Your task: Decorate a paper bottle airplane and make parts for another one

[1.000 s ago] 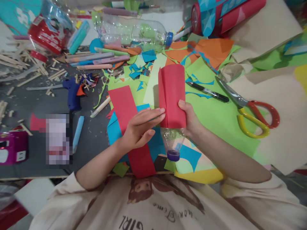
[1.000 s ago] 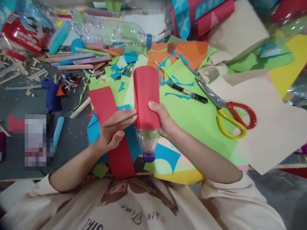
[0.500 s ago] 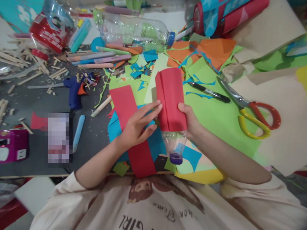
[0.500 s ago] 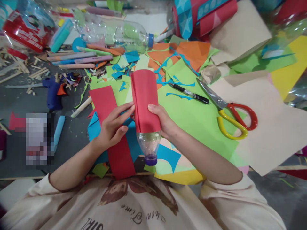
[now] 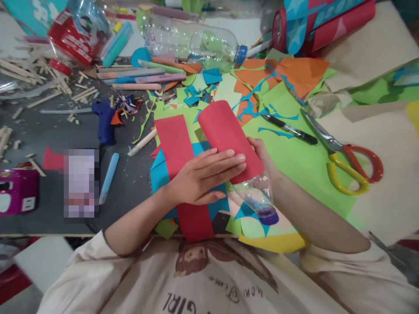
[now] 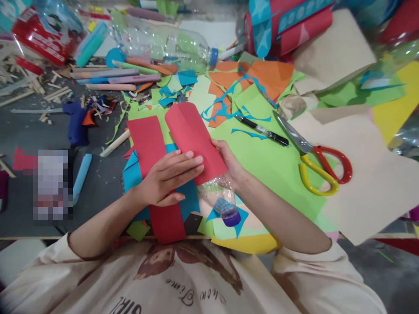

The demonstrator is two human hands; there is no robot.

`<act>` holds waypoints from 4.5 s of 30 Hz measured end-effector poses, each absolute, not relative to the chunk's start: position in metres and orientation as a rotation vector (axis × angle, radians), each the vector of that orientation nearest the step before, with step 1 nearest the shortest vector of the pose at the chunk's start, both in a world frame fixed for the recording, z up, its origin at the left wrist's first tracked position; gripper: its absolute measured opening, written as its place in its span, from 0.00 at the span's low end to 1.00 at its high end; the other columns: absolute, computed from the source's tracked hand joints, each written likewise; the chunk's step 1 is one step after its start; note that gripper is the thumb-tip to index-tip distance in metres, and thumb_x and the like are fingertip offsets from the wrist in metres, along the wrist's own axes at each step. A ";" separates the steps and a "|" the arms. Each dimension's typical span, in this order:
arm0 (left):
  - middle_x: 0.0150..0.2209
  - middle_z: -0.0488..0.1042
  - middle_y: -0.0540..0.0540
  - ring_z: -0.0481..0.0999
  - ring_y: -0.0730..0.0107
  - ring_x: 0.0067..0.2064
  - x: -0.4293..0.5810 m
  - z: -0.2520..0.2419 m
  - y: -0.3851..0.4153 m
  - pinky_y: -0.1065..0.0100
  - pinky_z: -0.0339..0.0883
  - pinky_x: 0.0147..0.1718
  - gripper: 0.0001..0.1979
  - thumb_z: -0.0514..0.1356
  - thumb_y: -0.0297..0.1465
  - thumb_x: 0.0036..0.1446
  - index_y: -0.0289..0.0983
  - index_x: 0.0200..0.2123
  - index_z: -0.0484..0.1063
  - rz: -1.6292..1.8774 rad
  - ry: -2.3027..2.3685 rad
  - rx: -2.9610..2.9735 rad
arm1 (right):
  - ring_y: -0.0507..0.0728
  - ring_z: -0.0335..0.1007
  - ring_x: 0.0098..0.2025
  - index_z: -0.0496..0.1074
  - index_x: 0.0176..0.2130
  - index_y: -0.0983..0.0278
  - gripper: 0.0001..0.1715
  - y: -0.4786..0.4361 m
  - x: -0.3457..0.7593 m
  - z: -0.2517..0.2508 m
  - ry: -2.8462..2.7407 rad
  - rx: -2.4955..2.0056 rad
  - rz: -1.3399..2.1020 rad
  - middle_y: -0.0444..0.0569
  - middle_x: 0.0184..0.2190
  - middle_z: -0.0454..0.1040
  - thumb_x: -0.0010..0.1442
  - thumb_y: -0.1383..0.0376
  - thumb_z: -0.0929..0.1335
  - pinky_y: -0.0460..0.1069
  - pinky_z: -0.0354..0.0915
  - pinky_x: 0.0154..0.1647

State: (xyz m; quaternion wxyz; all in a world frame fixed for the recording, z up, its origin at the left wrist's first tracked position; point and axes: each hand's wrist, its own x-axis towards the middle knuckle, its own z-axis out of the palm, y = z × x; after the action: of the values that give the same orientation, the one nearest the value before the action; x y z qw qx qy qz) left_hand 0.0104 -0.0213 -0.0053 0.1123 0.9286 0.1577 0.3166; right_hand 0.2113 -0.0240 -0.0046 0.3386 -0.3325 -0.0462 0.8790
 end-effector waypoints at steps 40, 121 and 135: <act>0.39 0.66 0.43 0.68 0.62 0.41 -0.013 -0.008 0.004 0.61 0.69 0.40 0.26 0.43 0.48 0.70 0.48 0.62 0.69 1.093 1.219 2.351 | 0.58 0.80 0.30 0.76 0.40 0.65 0.21 -0.027 0.211 -0.006 -0.225 -1.011 2.327 0.52 0.29 0.83 0.56 0.53 0.65 0.51 0.77 0.35; 0.33 0.73 0.51 0.74 0.76 0.34 0.011 -0.022 -0.018 0.74 0.71 0.33 0.12 0.59 0.26 0.65 0.40 0.51 0.71 1.424 0.920 2.198 | 0.64 0.75 0.55 0.75 0.40 0.59 0.29 -0.018 0.202 -0.011 -0.475 -1.129 1.725 0.51 0.43 0.82 0.46 0.42 0.75 0.58 0.74 0.55; 0.49 0.75 0.38 0.77 0.63 0.53 0.007 -0.010 -0.023 0.63 0.75 0.46 0.13 0.56 0.32 0.68 0.39 0.52 0.74 1.027 0.638 2.446 | 0.63 0.80 0.43 0.76 0.37 0.61 0.31 -0.020 0.201 -0.005 -0.406 -1.144 1.725 0.48 0.35 0.83 0.43 0.42 0.76 0.57 0.75 0.52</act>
State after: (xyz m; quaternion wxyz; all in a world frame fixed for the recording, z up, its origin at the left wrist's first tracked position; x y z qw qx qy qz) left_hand 0.0072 -0.0232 -0.0103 0.2054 0.8774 0.2288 0.3684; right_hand 0.2005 -0.0198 -0.0054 0.4933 -0.4718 -0.1673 0.7114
